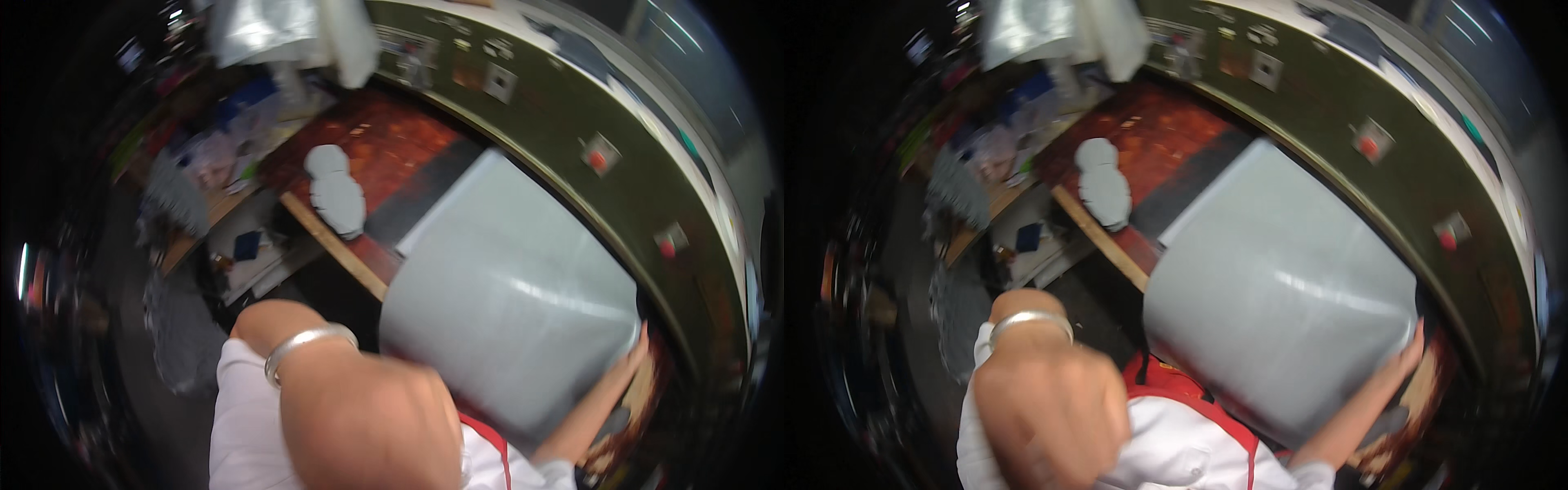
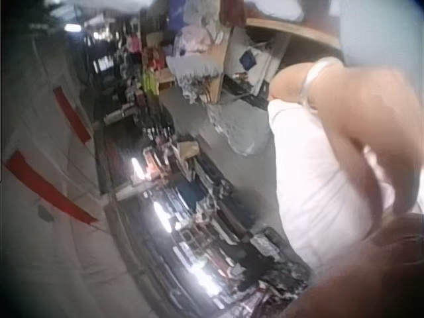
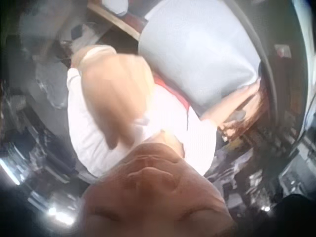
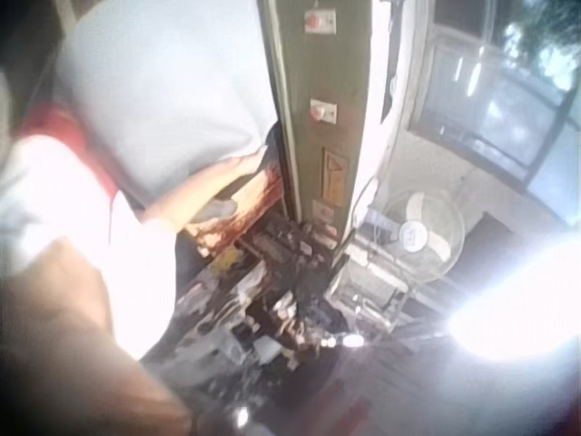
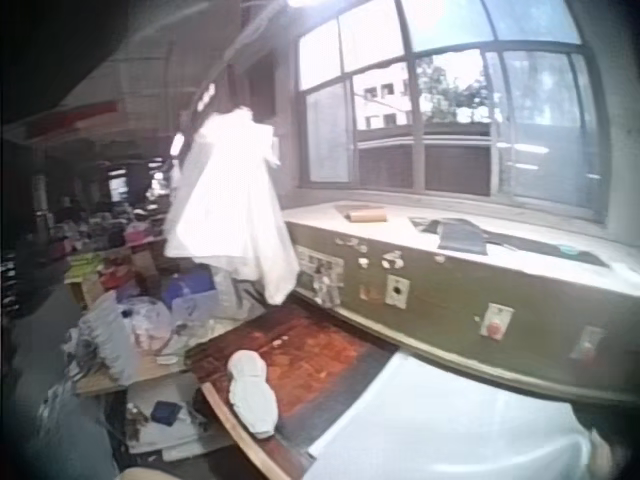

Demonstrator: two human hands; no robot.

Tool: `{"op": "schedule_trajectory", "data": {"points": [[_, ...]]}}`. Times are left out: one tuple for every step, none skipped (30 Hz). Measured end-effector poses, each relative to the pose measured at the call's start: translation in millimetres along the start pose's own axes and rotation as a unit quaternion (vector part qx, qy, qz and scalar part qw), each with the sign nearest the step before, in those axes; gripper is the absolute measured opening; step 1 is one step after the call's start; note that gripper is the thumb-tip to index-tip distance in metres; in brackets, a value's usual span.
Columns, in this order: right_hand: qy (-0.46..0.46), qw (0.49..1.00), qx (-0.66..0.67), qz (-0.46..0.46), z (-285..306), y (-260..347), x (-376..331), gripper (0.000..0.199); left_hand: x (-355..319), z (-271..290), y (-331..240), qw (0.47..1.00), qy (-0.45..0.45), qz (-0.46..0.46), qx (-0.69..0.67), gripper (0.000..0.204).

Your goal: The person places sheets of gray foam onto a hydraulic cutting press, aligns a shoe-shaped template, and presses a button to cut out insoles. They remove the cut insoles, stack them, and repeat the process with new sheets.

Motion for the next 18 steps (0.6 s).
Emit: {"op": "schedule_trajectory", "data": {"points": [[-0.074, 0.996, 0.009, 0.048, 3, 18, 21, 0.037, -20, 19, 7, 0.995, -0.011, 0.023, 0.094, 0.010], [-0.143, 0.975, -0.030, 0.169, 7, 38, 25, 0.037, -51, 45, 33, 0.962, -0.003, 0.147, 0.229, 0.004], [-0.378, 0.873, -0.252, 0.179, 22, 61, 16, 0.035, -91, 78, 62, 0.887, 0.023, 0.282, 0.365, 0.016], [-0.415, 0.832, -0.263, 0.258, 20, 62, 8, 0.033, -124, 113, 86, 0.808, -0.052, 0.313, 0.496, 0.022], [-0.421, 0.855, -0.268, 0.140, 34, 54, 13, 0.031, -164, 137, 105, 0.735, -0.048, 0.394, 0.550, 0.033], [-0.396, 0.815, -0.351, 0.236, 32, 55, -13, 0.032, -196, 140, 116, 0.653, 0.025, 0.421, 0.629, 0.040], [-0.401, 0.746, -0.429, 0.314, 22, 49, -35, 0.033, -233, 143, 123, 0.553, 0.089, 0.475, 0.679, 0.047], [-0.409, 0.724, -0.455, 0.319, 29, 31, -60, 0.033, -255, 143, 126, 0.558, 0.066, 0.453, 0.693, 0.052], [-0.393, 0.704, -0.479, 0.348, 33, 4, -92, 0.032, -288, 146, 128, 0.537, 0.043, 0.513, 0.668, 0.058], [-0.399, 0.687, -0.530, 0.298, 43, -23, -116, 0.031, -301, 147, 124, 0.532, 0.027, 0.481, 0.696, 0.058], [-0.441, 0.643, -0.556, 0.290, 49, -50, -145, 0.029, -322, 152, 123, 0.502, 0.006, 0.517, 0.694, 0.057], [-0.466, 0.647, -0.562, 0.221, 64, -76, -165, 0.028, -335, 154, 119, 0.522, -0.057, 0.509, 0.682, 0.055], [-0.467, 0.705, -0.512, 0.147, 81, -103, -180, 0.027, -345, 153, 114, 0.537, -0.113, 0.501, 0.670, 0.054], [-0.451, 0.750, -0.468, 0.122, 86, -127, -192, 0.027, -342, 152, 113, 0.574, -0.133, 0.456, 0.667, 0.049], [-0.436, 0.788, -0.416, 0.130, 86, -144, -198, 0.027, -346, 158, 115, 0.554, -0.157, 0.484, 0.659, 0.048], [-0.442, 0.767, -0.424, 0.194, 76, -143, -203, 0.027, -342, 165, 120, 0.547, -0.169, 0.483, 0.662, 0.047], [-0.454, 0.755, -0.420, 0.220, 67, -142, -201, 0.026, -335, 172, 124, 0.535, -0.184, 0.492, 0.662, 0.046], [-0.484, 0.730, -0.428, 0.224, 62, -133, -193, 0.023, -323, 181, 130, 0.520, -0.166, 0.497, 0.674, 0.045]]}}
Point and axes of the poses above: each hand's wrist, its own x-axis towards the middle knuckle, its own z-axis out of the back of the hand, y = z × x, the point moved 8 cm from there along x, towards the middle knuckle, and after that the axes turned 14 degrees about -z, right-handed, at the moved point
